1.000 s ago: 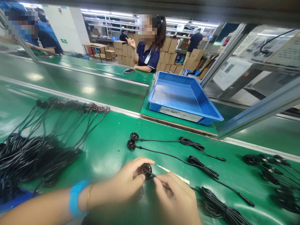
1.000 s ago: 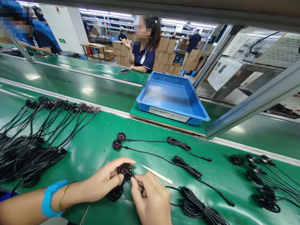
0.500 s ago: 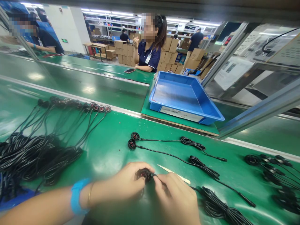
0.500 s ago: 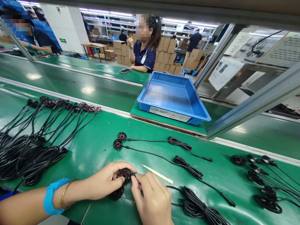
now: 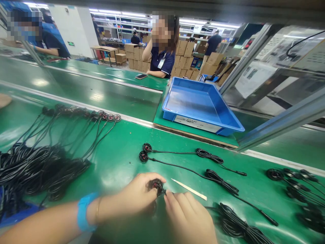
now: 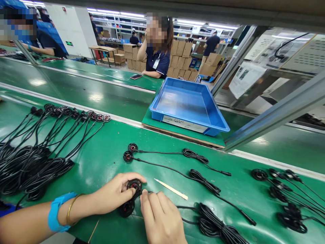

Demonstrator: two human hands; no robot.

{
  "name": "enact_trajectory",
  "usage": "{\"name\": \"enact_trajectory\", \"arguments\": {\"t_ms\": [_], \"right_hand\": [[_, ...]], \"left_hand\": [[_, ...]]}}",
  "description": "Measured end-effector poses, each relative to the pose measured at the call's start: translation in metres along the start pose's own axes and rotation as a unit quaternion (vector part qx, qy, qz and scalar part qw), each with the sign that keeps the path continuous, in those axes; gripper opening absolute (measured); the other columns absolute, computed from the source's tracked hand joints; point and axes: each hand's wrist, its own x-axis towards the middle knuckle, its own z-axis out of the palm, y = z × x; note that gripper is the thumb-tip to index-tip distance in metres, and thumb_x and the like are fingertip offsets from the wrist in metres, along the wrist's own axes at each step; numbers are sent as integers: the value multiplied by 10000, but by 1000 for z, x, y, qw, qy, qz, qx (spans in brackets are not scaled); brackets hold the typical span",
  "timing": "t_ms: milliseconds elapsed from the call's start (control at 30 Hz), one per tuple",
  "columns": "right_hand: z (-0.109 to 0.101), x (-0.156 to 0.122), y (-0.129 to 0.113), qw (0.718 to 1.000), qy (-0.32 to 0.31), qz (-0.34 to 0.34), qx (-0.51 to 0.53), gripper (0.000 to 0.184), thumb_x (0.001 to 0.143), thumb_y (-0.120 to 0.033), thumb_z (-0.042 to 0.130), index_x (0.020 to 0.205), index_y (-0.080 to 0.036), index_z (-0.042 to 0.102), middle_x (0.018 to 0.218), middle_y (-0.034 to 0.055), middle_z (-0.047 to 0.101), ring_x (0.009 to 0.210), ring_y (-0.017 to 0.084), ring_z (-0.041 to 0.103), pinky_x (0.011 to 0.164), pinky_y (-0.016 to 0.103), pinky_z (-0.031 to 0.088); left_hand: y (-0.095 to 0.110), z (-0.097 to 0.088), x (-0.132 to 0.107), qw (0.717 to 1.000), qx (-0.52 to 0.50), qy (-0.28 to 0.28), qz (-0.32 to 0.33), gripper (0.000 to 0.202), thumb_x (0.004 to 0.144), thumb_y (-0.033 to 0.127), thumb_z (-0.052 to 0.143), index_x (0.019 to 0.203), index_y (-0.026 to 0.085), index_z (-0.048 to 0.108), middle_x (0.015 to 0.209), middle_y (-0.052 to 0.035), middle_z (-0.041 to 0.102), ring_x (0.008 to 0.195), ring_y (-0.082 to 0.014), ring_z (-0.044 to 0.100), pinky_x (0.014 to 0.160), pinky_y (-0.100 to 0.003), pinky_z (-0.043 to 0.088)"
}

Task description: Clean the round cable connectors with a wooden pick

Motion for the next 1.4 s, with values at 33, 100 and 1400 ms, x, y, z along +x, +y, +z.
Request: {"name": "enact_trajectory", "arguments": {"t_ms": [33, 100, 1400], "right_hand": [[-1, 0, -1, 1000, -4, -2, -2, 176, 888, -121, 513, 968, -108, 669, 721, 59, 592, 635, 175, 465, 602, 337, 308], [-1, 0, -3, 1000, -13, -2, -6, 230, 904, -105, 460, 1013, -75, 660, 691, 58, 558, 627, 172, 445, 593, 332, 297], [-3, 16, -10, 934, 47, 264, 237, 166, 889, -254, 593, 728, -214, 608, 563, -37, 496, 484, 101, 463, 462, 220, 371]], "left_hand": [[1, 1, -1, 1000, 23, 14, 3, 372, 798, 128, 495, 1141, 170, 632, 838, -23, 643, 562, -117, 537, 536, -228, 413], [2, 2, -1, 996, 74, 42, 24, 375, 801, 131, 496, 1139, 187, 650, 964, -45, 648, 601, -115, 537, 553, -228, 420], [-5, 8, -2, 996, -66, 13, 51, 388, 872, 161, 493, 1238, 196, 615, 1101, -67, 505, 635, -81, 589, 586, -232, 526]]}}
